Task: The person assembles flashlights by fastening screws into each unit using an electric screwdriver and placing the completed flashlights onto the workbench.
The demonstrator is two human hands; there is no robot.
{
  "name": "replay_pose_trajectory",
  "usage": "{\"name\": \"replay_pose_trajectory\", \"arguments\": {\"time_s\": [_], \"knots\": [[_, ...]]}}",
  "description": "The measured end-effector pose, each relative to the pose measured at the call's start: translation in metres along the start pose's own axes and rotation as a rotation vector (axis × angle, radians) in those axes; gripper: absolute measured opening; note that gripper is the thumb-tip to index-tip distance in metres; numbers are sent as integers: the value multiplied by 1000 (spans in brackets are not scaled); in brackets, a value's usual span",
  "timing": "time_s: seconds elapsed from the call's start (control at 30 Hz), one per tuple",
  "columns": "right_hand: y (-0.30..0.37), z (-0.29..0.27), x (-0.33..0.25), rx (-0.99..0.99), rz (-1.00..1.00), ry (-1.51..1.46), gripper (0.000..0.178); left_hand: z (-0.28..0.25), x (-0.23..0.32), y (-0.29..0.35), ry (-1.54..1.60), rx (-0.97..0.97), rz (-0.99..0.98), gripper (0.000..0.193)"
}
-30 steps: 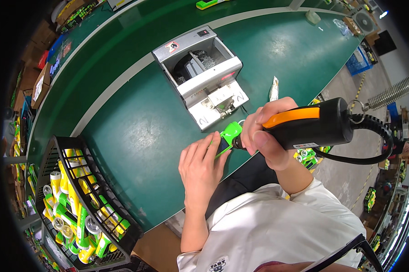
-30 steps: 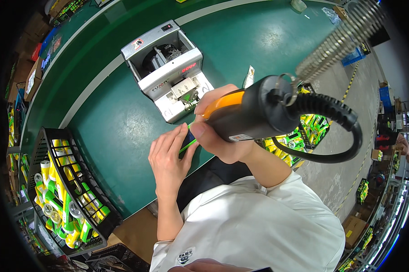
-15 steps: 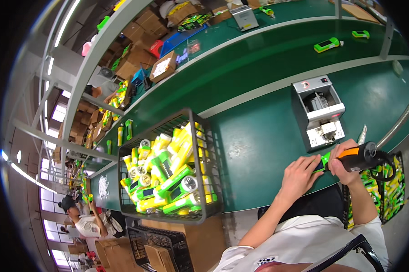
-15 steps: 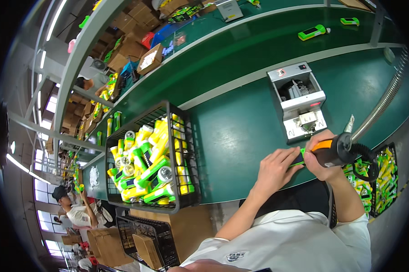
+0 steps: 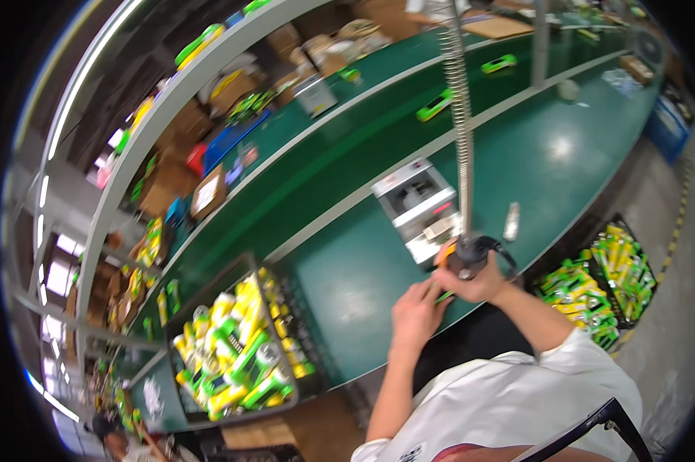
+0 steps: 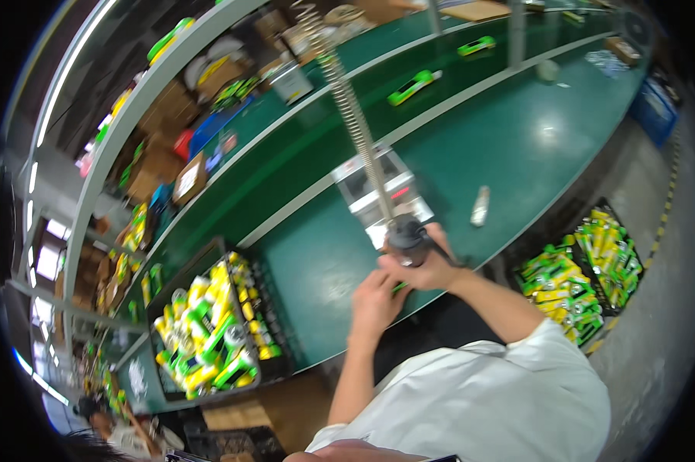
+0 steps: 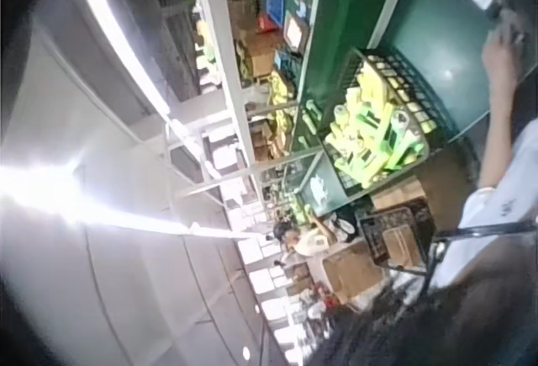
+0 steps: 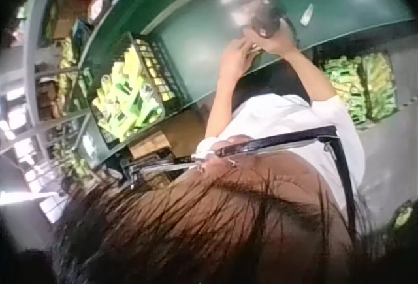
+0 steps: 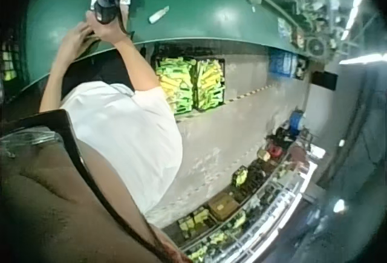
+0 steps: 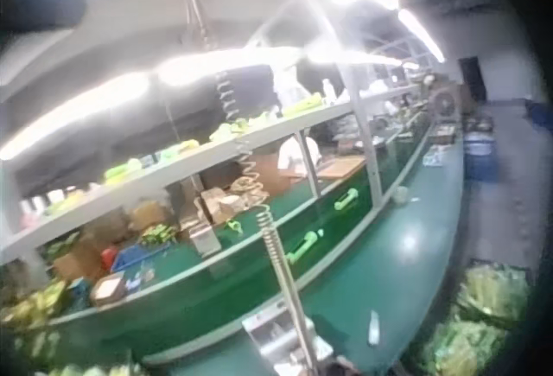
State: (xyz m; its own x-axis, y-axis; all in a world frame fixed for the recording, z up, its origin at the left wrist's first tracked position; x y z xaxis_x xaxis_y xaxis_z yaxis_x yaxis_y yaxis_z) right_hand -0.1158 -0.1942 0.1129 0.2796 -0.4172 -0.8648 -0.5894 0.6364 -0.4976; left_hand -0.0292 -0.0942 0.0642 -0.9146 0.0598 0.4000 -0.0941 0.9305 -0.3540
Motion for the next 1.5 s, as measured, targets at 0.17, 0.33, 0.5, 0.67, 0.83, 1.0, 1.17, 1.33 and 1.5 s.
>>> {"name": "replay_pose_trajectory", "arguments": {"time_s": [0.17, 0.33, 0.5, 0.67, 0.83, 1.0, 1.17, 1.33, 1.5], "knots": [[3, -50, -51, 172, 57, -573, 23, -50, -6, 28, -81, -9, -154, 48], [12, -114, -36, 300, 16, -521, 24, -124, -66, 32, -176, 110, -400, 50], [13, -155, -5, 420, 22, -433, 29, -140, -136, -110, -205, 235, -310, 45], [-5, -173, 4, 508, 37, -259, 34, -73, -199, -294, -71, 84, -123, 53], [-11, -182, 14, 418, -107, -205, 28, 4, -294, -364, -207, -85, -193, 56], [-32, -164, 28, 349, -87, -256, 28, -35, -319, -314, -446, -73, -108, 69], [-27, -168, 27, 331, -98, -260, 29, -218, -273, -189, -658, -316, -519, 20], [-10, -174, 28, 346, -149, -321, 34, -277, -308, 43, -402, -351, -750, 49], [-17, -131, 48, 524, 60, -543, 31, -268, -350, 161, -455, -241, -875, 54]]}}
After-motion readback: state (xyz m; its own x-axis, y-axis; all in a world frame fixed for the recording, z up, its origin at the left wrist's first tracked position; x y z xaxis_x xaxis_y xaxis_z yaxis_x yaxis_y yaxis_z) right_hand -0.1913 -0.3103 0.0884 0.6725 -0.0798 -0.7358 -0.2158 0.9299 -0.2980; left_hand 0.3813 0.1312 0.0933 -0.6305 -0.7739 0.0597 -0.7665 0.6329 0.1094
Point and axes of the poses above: each hand's wrist, its own y-axis away from the middle knuckle, its own z-axis out of the palm, x = y × z, the point moved 9 cm from there along -y, towards the middle knuckle
